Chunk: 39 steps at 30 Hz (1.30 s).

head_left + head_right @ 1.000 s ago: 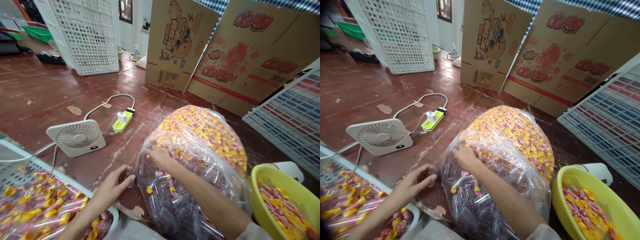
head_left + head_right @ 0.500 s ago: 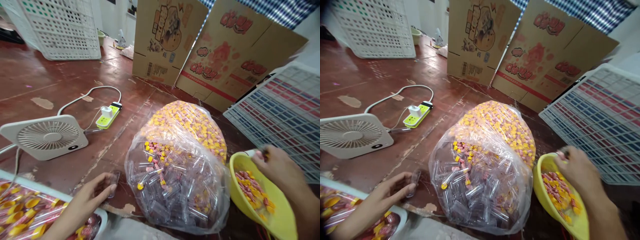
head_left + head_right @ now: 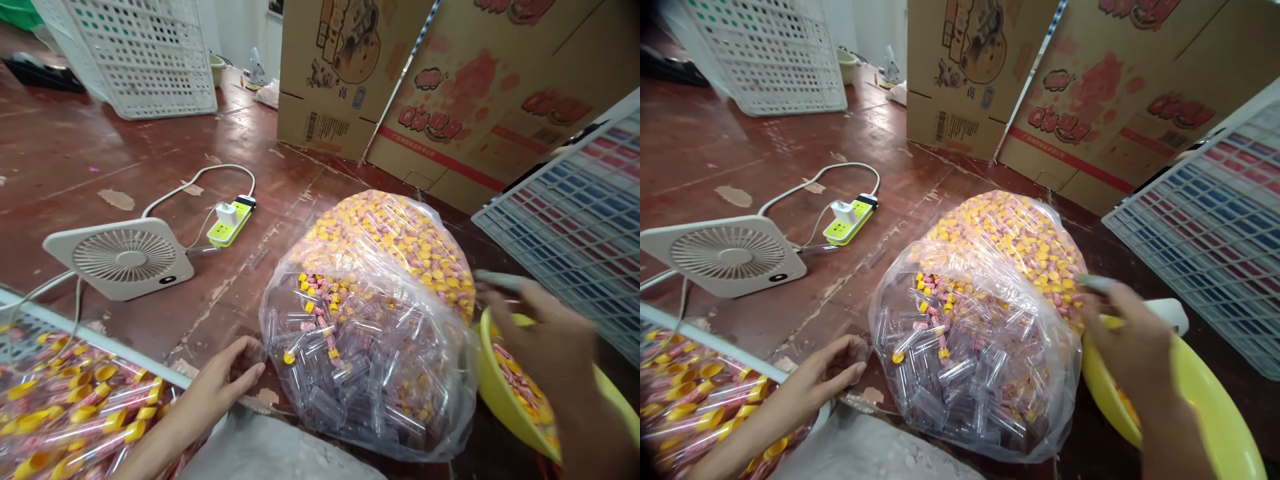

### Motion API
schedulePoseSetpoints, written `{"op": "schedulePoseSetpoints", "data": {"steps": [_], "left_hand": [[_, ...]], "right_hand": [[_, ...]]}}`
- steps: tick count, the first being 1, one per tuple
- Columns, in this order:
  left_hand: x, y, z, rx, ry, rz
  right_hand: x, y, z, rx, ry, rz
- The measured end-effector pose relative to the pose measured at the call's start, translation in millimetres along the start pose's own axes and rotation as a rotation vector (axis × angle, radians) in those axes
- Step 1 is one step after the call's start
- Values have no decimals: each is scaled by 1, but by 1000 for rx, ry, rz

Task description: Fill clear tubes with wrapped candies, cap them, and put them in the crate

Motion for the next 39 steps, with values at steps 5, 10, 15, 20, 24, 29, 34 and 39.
{"op": "schedulePoseSetpoints", "data": {"steps": [5, 10, 15, 20, 24, 29, 34, 39], "left_hand": [[-13, -4, 6, 31, -26, 12], [-10, -5, 8, 0, -10, 11], [-14, -2, 10, -24, -23, 15], [-17, -2, 17, 19, -32, -77], [-16, -2, 21, 11, -61, -136], [-14, -2, 18, 1, -38, -230], [-21, -7, 14, 71, -36, -422], [-31, -11, 13, 100, -73, -662]], "right_hand": [[138, -111, 40, 680, 451, 59], [169, -196, 67, 835, 563, -139], [177, -224, 73, 881, 655, -166], [177, -228, 71, 886, 684, -169], [175, -230, 70, 892, 650, -147], [176, -209, 72, 788, 560, -49], [193, -171, 47, 641, 321, 591], [203, -152, 17, 568, 286, 819]]}}
Point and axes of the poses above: each hand's wrist, its own z-axis towards the middle knuckle, its own y-axis out of the back of the hand, x = y × z, the point moved 2 cm from there along z, towards the middle knuckle, and after that the axes turned 6 degrees about y, right-handed, at the moved point
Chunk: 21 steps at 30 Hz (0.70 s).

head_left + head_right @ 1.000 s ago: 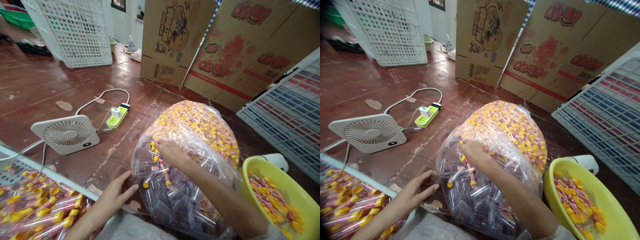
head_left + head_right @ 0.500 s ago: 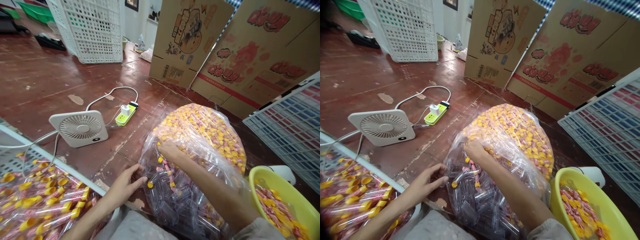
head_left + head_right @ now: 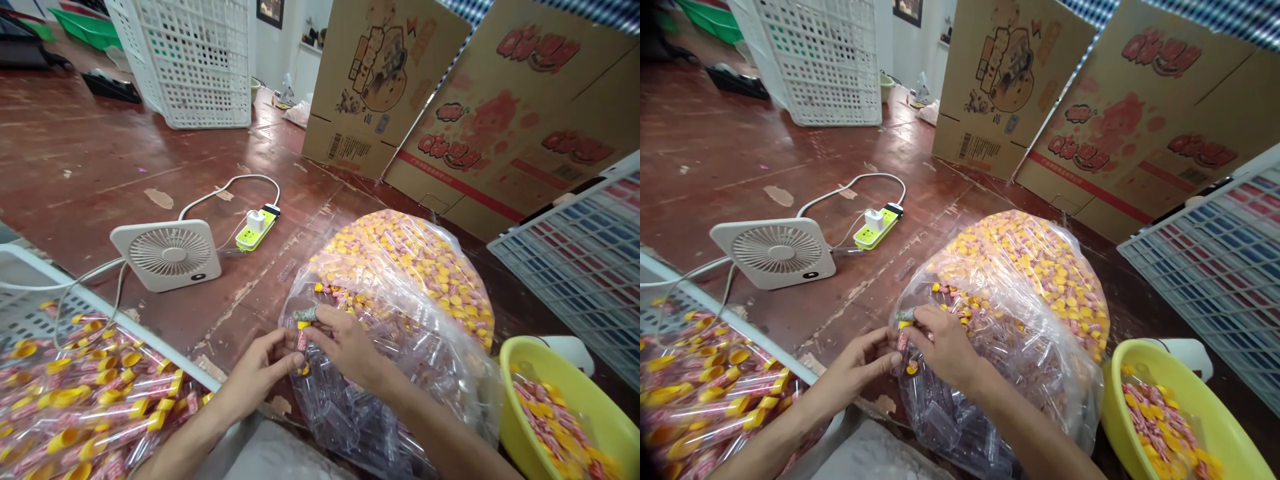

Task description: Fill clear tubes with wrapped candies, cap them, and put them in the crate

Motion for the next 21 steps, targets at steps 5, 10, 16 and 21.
{"op": "schedulePoseSetpoints", "data": {"steps": [5, 10, 16, 21], "left_hand": [[2, -5, -2, -49, 55, -178], [7, -17, 2, -7, 103, -338], [-7, 11, 26, -131, -29, 209], [-47, 66, 88, -585, -148, 931]], "right_hand": [[6, -12, -18, 66, 164, -213], [0, -36, -28, -49, 265, -437], [-11, -7, -7, 164, 147, -438], [-50, 20, 33, 334, -180, -810]]}}
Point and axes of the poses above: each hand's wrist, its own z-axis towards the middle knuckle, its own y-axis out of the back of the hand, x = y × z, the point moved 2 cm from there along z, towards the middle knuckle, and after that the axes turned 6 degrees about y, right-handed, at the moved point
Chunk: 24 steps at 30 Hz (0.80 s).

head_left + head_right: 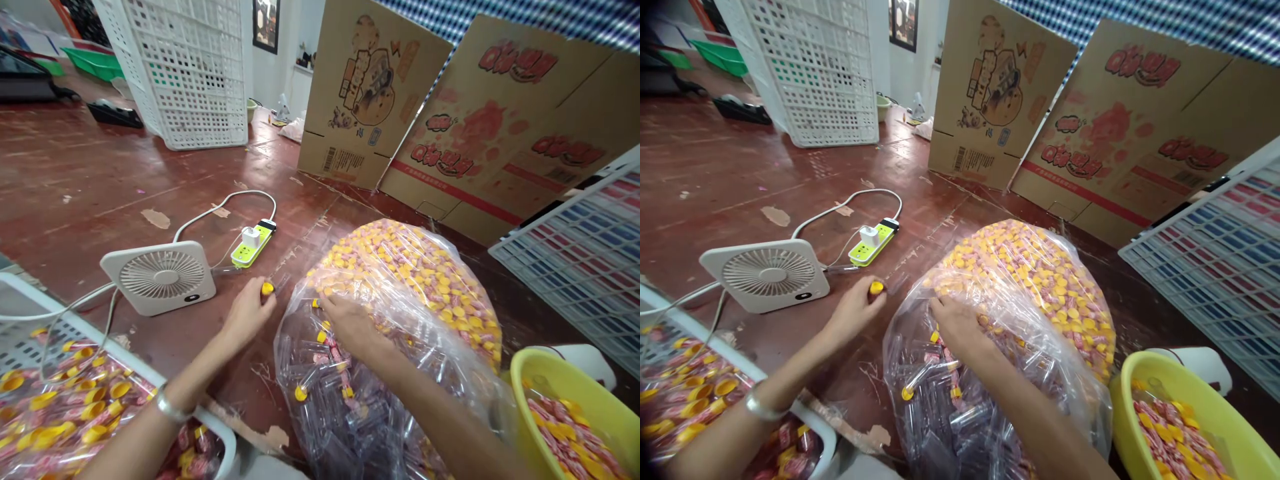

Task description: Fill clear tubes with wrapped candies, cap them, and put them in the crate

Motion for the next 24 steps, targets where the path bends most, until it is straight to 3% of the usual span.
{"op": "schedulePoseSetpoints", "data": {"steps": [4, 7, 12, 15, 17, 20, 24], "left_hand": [[-2, -15, 51, 0, 51, 141], [-1, -24, 56, 48, 45, 174], [10, -1, 17, 199, -65, 27], [11, 14, -23, 317, -81, -160], [5, 16, -48, 407, -38, -353], [-9, 14, -73, 487, 30, -596], [-18, 6, -85, 489, 79, -795]], "right_hand": [[-2, -21, 38, 43, 67, -51], [0, -26, 49, 14, 79, -44], [2, -1, 24, -143, 47, 100], [11, 18, 2, -463, 12, 614], [20, 24, -8, -604, 42, 972], [35, 26, -15, -553, 109, 1043], [44, 28, -24, -459, 211, 758]]}}
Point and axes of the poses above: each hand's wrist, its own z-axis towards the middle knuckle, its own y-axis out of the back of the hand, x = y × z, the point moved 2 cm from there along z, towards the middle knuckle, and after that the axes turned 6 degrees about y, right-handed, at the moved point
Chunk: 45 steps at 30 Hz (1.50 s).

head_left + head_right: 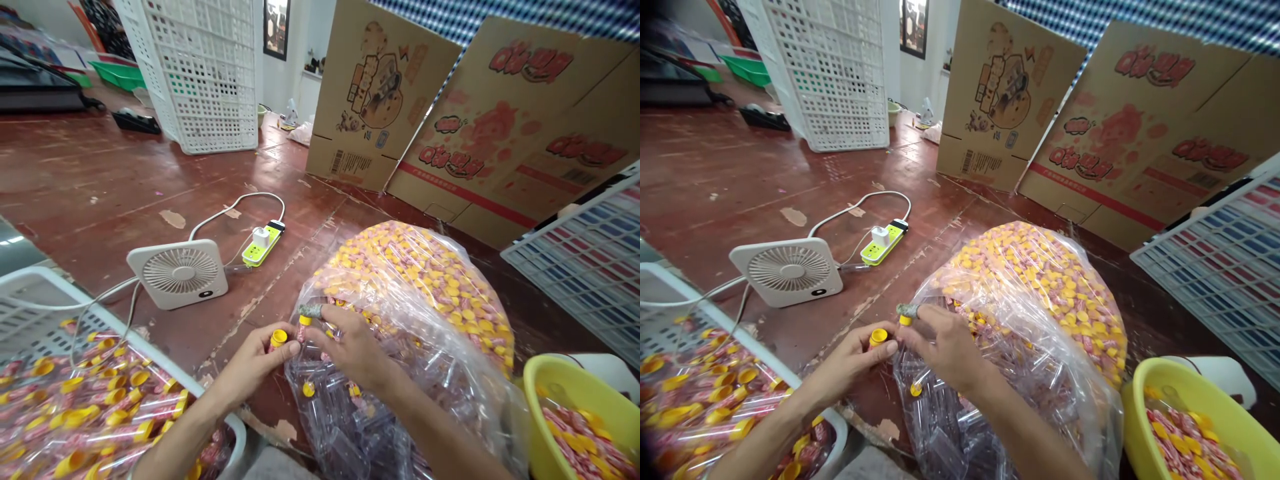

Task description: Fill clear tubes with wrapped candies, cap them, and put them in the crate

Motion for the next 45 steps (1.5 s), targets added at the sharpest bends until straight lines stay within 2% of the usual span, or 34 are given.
{"op": "schedulePoseSetpoints", "data": {"steps": [3, 5, 7, 8, 10, 12, 14, 16, 18, 20, 23, 27, 30, 34, 38, 40, 42, 43, 45], "left_hand": [[11, -6, 1, -8, 49, -190], [16, -12, 3, 0, 45, -290], [16, -15, 7, 38, 14, -294], [14, -15, 10, 54, -3, -230], [7, -8, 21, 11, -28, 123], [-5, 10, 35, -143, -32, 575], [-19, 36, 52, -327, 0, 867], [-30, 62, 72, -467, 51, 957], [-35, 83, 92, -562, 106, 1026], [-35, 94, 108, -612, 153, 1064], [-31, 99, 121, -637, 184, 1066], [-34, 100, 111, -580, 154, 970], [-40, 94, 89, -404, 98, 804], [-36, 74, 56, -154, 57, 556], [-22, 54, 35, 42, 89, 146], [-17, 47, 29, 90, 102, -57], [-12, 42, 24, 96, 98, -138], [-9, 40, 22, 100, 93, -159], [-5, 34, 20, 114, 96, -191]], "right_hand": [[5, -6, -7, 61, 184, -184], [4, -16, -12, 35, 238, -292], [2, -26, -14, 8, 254, -349], [1, -30, -14, 16, 260, -356], [-3, -30, -10, 75, 253, -363], [-9, -18, -4, 154, 183, -387], [-20, 2, 4, 221, 13, -457], [-35, 21, 10, 303, -202, -581], [-50, 30, 13, 396, -336, -688], [-61, 28, 15, 465, -351, -740], [-72, 11, 19, 515, -311, -787], [-81, -12, 29, 551, -248, -851], [-88, -23, 36, 553, -199, -883], [-94, -28, 45, 548, -199, -889], [-89, -23, 48, 525, -211, -854], [-79, -16, 44, 491, -214, -834], [-66, -7, 36, 446, -217, -825], [-59, -1, 32, 404, -215, -812], [-41, 10, 22, 227, -199, -655]]}}
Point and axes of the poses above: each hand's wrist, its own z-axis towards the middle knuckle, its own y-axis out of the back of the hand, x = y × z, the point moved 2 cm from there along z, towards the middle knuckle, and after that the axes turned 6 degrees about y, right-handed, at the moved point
